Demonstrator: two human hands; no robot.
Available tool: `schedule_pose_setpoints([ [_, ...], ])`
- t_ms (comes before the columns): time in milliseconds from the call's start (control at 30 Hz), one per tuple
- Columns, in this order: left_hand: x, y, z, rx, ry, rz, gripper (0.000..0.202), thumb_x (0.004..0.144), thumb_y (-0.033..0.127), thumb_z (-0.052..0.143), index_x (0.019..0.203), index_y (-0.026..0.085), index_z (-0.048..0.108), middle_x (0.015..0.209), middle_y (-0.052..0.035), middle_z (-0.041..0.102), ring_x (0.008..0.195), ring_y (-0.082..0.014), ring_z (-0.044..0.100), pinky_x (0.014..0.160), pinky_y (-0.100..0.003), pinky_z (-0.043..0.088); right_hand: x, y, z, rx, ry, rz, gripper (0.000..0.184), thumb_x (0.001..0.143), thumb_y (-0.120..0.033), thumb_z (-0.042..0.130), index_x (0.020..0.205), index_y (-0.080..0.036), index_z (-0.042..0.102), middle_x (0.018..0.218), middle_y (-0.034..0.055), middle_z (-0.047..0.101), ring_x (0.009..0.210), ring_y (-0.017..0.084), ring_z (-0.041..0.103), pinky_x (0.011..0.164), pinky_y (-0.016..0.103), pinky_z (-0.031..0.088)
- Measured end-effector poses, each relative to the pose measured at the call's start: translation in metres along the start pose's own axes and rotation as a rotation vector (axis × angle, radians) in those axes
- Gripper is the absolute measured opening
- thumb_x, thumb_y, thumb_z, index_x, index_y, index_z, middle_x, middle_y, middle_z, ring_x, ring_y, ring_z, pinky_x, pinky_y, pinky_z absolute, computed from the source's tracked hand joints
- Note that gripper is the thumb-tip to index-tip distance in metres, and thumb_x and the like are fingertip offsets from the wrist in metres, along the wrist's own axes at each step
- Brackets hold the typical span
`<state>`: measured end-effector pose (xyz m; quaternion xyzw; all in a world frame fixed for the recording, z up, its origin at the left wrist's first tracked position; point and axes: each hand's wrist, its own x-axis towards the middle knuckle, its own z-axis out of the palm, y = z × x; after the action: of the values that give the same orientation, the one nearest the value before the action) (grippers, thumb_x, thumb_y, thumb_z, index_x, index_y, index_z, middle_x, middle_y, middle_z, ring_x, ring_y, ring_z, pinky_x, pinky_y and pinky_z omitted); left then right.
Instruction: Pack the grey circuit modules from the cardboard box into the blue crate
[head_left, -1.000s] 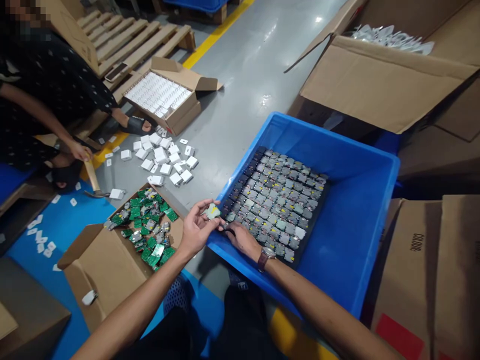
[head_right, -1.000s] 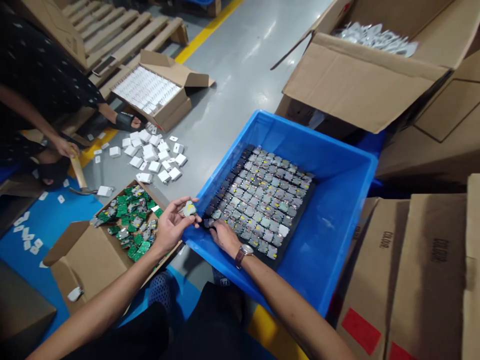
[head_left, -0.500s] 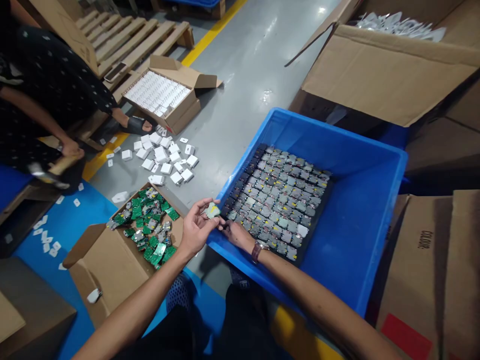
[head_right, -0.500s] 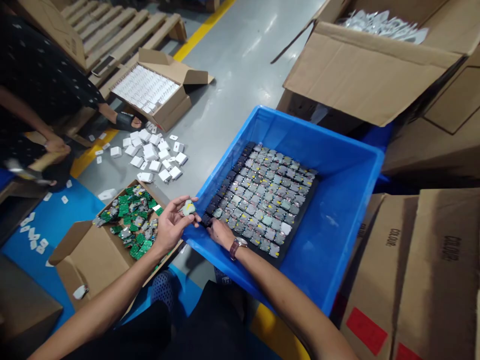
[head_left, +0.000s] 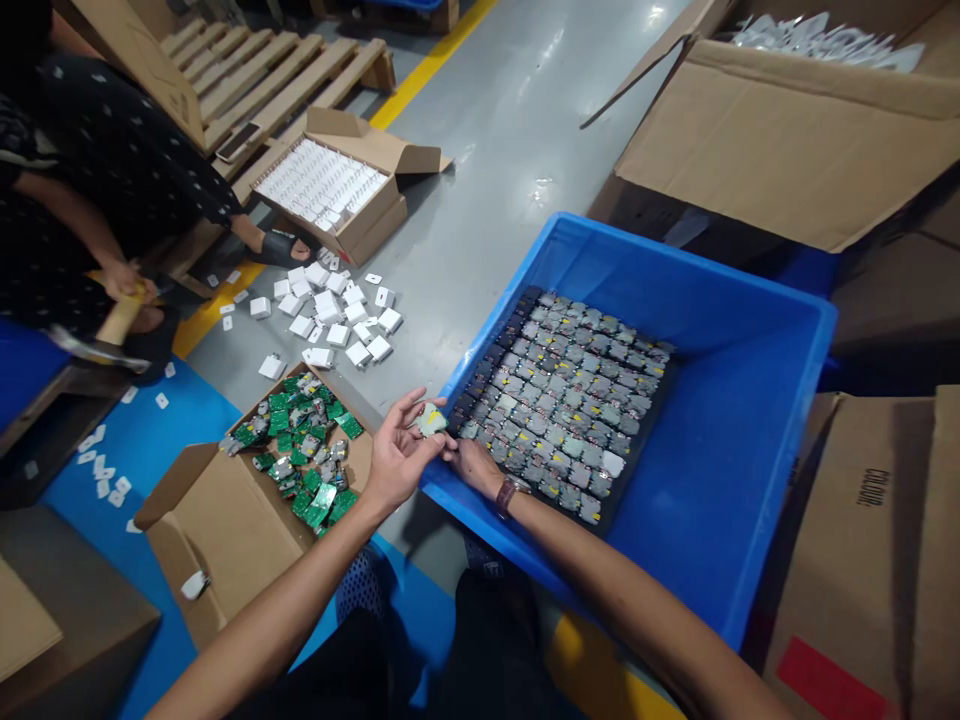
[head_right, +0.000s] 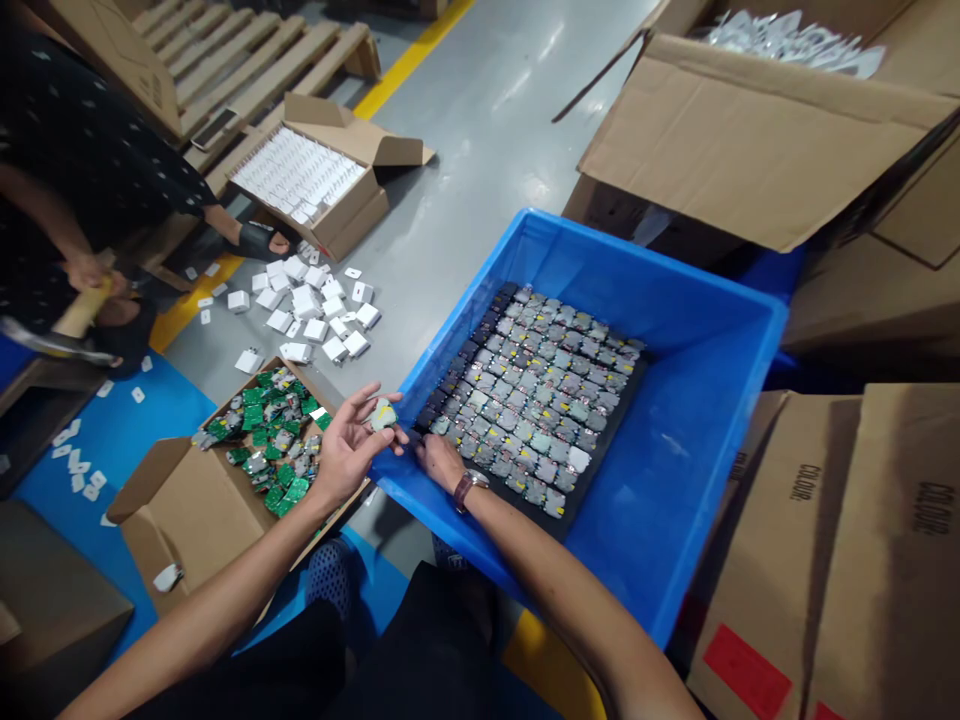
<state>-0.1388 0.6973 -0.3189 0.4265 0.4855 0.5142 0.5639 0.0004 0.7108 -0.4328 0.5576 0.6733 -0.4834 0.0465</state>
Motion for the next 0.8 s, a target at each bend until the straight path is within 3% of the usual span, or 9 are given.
schedule_pose_setpoints([
  [100, -0.001, -0.003, -0.002, 0.075, -0.046, -0.006, 0.074, 0.087, 0.039, 0.075, 0.149, 0.025, 0.036, 0.143, -0.0190, 0.055, 0.082, -0.0167, 0.071, 0.069, -0.031, 0.062, -0.010, 0.001, -0.013, 0.298, 0.047, -0.035, 0.038, 0.102, -0.041, 0.045, 0.085, -0.016, 0.068, 0.078, 0.0082, 0.070, 0.073, 0.017, 0.065, 0.063, 0.024, 0.044],
  [200, -0.003, -0.007, -0.003, 0.242, -0.176, 0.002, 0.075, 0.091, 0.030, 0.070, 0.155, 0.026, 0.031, 0.148, -0.0190, 0.052, 0.100, -0.0205, 0.070, 0.079, -0.031, 0.061, -0.029, -0.001, -0.036, 0.825, 0.061, -0.137, 0.057, 0.098, -0.064, 0.039, 0.090, -0.016, 0.068, 0.078, 0.0067, 0.069, 0.067, 0.015, 0.062, 0.060, 0.025, 0.048],
  [267, -0.004, -0.008, -0.003, 0.393, -0.286, 0.068, 0.075, 0.092, 0.023, 0.065, 0.158, 0.026, 0.029, 0.149, -0.0171, 0.052, 0.114, -0.0244, 0.067, 0.089, -0.035, 0.060, -0.043, -0.005, -0.050, 1.039, 0.029, -0.223, 0.059, 0.089, -0.072, 0.052, 0.097, -0.016, 0.068, 0.086, 0.0060, 0.070, 0.072, 0.016, 0.063, 0.064, 0.026, 0.052],
  [367, -0.004, -0.008, -0.004, 0.580, -0.411, 0.226, 0.078, 0.091, 0.022, 0.067, 0.159, 0.027, 0.029, 0.154, -0.0144, 0.048, 0.134, -0.0302, 0.055, 0.108, -0.046, 0.051, -0.059, -0.009, -0.059, 1.028, 0.036, -0.258, 0.049, 0.072, -0.060, 0.080, 0.094, -0.017, 0.070, 0.087, 0.0015, 0.069, 0.078, 0.014, 0.062, 0.071, 0.025, 0.052],
  [467, -0.006, -0.005, -0.006, 0.650, -0.422, 0.299, 0.079, 0.092, 0.029, 0.068, 0.160, 0.027, 0.027, 0.159, -0.0152, 0.039, 0.140, -0.0325, 0.048, 0.103, -0.044, 0.057, -0.061, -0.008, -0.051, 1.064, 0.077, -0.149, 0.044, 0.071, -0.057, 0.082, 0.085, -0.017, 0.069, 0.078, -0.0011, 0.066, 0.070, 0.012, 0.059, 0.066, 0.024, 0.051],
  [600, -0.014, 0.001, -0.010, 0.758, -0.358, 0.367, 0.060, 0.100, 0.026, 0.055, 0.156, 0.027, 0.034, 0.157, -0.0161, 0.043, 0.132, -0.0310, 0.056, 0.093, -0.042, 0.062, -0.049, 0.001, -0.032, 1.172, 0.032, -0.028, 0.047, 0.071, -0.059, 0.081, 0.083, -0.016, 0.069, 0.074, 0.0009, 0.066, 0.063, 0.012, 0.061, 0.058, 0.023, 0.052],
  [700, -0.016, 0.007, -0.016, 0.850, -0.315, 0.411, 0.051, 0.101, 0.023, 0.052, 0.151, 0.027, 0.043, 0.150, -0.0151, 0.052, 0.122, -0.0291, 0.064, 0.093, -0.041, 0.062, -0.038, 0.009, -0.019, 1.206, 0.040, 0.061, 0.043, 0.070, -0.052, 0.085, 0.081, -0.017, 0.065, 0.073, -0.0001, 0.065, 0.062, 0.012, 0.063, 0.055, 0.023, 0.053],
  [800, -0.013, 0.011, -0.022, 0.844, -0.205, 0.444, 0.049, 0.100, 0.022, 0.054, 0.148, 0.027, 0.046, 0.144, -0.0155, 0.056, 0.103, -0.0246, 0.072, 0.085, -0.038, 0.063, -0.028, 0.019, -0.005, 1.115, 0.052, 0.179, 0.032, 0.078, -0.042, 0.081, 0.076, -0.017, 0.061, 0.068, -0.0008, 0.063, 0.062, 0.013, 0.065, 0.052, 0.020, 0.050],
])
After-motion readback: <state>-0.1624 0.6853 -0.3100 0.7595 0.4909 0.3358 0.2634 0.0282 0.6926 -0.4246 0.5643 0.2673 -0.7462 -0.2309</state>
